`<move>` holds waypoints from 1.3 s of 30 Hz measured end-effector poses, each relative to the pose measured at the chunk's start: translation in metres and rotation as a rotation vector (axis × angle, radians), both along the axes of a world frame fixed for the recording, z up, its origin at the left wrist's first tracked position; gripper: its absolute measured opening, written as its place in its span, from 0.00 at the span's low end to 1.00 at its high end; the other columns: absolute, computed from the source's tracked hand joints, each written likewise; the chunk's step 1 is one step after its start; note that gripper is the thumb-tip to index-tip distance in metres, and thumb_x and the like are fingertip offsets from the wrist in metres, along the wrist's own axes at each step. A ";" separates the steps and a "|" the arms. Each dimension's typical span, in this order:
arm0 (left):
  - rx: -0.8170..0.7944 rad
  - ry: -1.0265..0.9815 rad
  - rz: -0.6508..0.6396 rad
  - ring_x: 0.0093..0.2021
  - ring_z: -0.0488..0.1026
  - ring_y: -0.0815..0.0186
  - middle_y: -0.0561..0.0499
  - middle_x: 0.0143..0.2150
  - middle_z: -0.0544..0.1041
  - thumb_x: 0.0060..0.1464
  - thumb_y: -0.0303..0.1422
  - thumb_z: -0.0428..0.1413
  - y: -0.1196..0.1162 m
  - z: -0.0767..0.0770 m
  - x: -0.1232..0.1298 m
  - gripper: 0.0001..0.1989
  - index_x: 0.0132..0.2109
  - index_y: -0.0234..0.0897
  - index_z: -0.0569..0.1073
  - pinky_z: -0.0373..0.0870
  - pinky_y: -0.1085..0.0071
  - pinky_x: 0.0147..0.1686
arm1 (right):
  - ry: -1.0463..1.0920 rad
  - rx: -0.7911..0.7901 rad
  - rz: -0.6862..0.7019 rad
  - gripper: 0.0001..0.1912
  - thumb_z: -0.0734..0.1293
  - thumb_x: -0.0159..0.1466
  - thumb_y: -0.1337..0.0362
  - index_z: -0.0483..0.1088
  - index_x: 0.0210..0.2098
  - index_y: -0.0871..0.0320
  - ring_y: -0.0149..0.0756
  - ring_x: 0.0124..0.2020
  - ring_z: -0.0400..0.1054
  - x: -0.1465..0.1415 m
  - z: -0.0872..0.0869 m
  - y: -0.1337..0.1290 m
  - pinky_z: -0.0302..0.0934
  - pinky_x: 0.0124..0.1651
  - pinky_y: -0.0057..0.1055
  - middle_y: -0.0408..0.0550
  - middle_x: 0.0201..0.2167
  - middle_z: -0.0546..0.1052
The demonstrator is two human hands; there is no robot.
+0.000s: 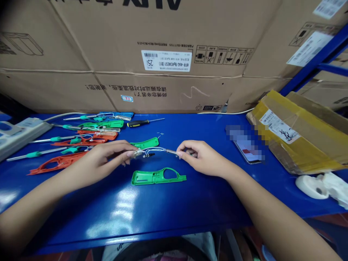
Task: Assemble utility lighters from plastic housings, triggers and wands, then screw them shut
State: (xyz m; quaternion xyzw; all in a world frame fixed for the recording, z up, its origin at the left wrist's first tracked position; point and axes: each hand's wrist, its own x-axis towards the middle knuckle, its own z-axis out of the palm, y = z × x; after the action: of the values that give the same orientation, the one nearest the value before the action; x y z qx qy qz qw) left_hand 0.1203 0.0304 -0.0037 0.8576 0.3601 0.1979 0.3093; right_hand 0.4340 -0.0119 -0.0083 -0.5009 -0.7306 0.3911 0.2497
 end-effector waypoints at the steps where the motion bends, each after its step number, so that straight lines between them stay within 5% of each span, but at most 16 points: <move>1: -0.027 -0.023 0.014 0.34 0.76 0.68 0.49 0.42 0.79 0.68 0.41 0.50 0.000 0.000 0.000 0.16 0.51 0.40 0.77 0.76 0.72 0.36 | 0.036 -0.032 -0.009 0.14 0.65 0.68 0.53 0.72 0.36 0.57 0.29 0.24 0.61 0.000 0.001 -0.001 0.56 0.27 0.27 0.42 0.25 0.71; 7: -0.068 -0.067 0.071 0.32 0.76 0.68 0.50 0.42 0.80 0.67 0.42 0.52 -0.001 0.001 0.001 0.15 0.53 0.41 0.78 0.76 0.72 0.34 | 0.041 -0.056 -0.016 0.15 0.65 0.68 0.53 0.73 0.36 0.58 0.28 0.23 0.59 0.000 0.003 -0.001 0.54 0.27 0.27 0.42 0.24 0.71; 16: 0.046 -0.108 0.053 0.41 0.77 0.65 0.48 0.44 0.79 0.64 0.40 0.57 0.000 -0.012 0.006 0.13 0.50 0.39 0.79 0.75 0.70 0.41 | -0.335 0.289 0.070 0.05 0.64 0.69 0.62 0.71 0.39 0.55 0.34 0.37 0.67 0.006 -0.007 0.001 0.58 0.40 0.31 0.47 0.39 0.74; 26: 0.100 -0.086 -0.020 0.40 0.78 0.66 0.48 0.44 0.79 0.63 0.36 0.58 -0.001 -0.036 0.014 0.11 0.49 0.40 0.79 0.75 0.69 0.42 | -0.483 0.290 0.171 0.04 0.65 0.67 0.66 0.71 0.41 0.56 0.38 0.40 0.67 0.011 -0.010 0.006 0.59 0.43 0.34 0.48 0.39 0.74; 31: 0.115 -0.059 -0.053 0.44 0.77 0.64 0.47 0.45 0.79 0.64 0.34 0.57 -0.001 -0.035 0.015 0.10 0.49 0.38 0.79 0.74 0.67 0.46 | -0.517 0.274 0.203 0.02 0.66 0.65 0.66 0.71 0.38 0.55 0.40 0.41 0.67 0.015 -0.004 0.004 0.59 0.45 0.36 0.47 0.38 0.75; 39: 0.189 -0.007 -0.093 0.48 0.75 0.60 0.46 0.45 0.80 0.65 0.35 0.55 -0.003 -0.028 0.017 0.11 0.50 0.39 0.78 0.72 0.62 0.50 | -0.554 0.317 0.001 0.08 0.64 0.65 0.61 0.71 0.42 0.56 0.44 0.46 0.68 0.043 0.005 0.010 0.61 0.49 0.40 0.51 0.42 0.75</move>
State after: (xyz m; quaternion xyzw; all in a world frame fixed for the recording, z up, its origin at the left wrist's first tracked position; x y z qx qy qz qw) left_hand 0.1370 0.0276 -0.0314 0.8980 0.2985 0.2193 0.2373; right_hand 0.4768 -0.0019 -0.0035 -0.5427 -0.8230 0.1212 0.1161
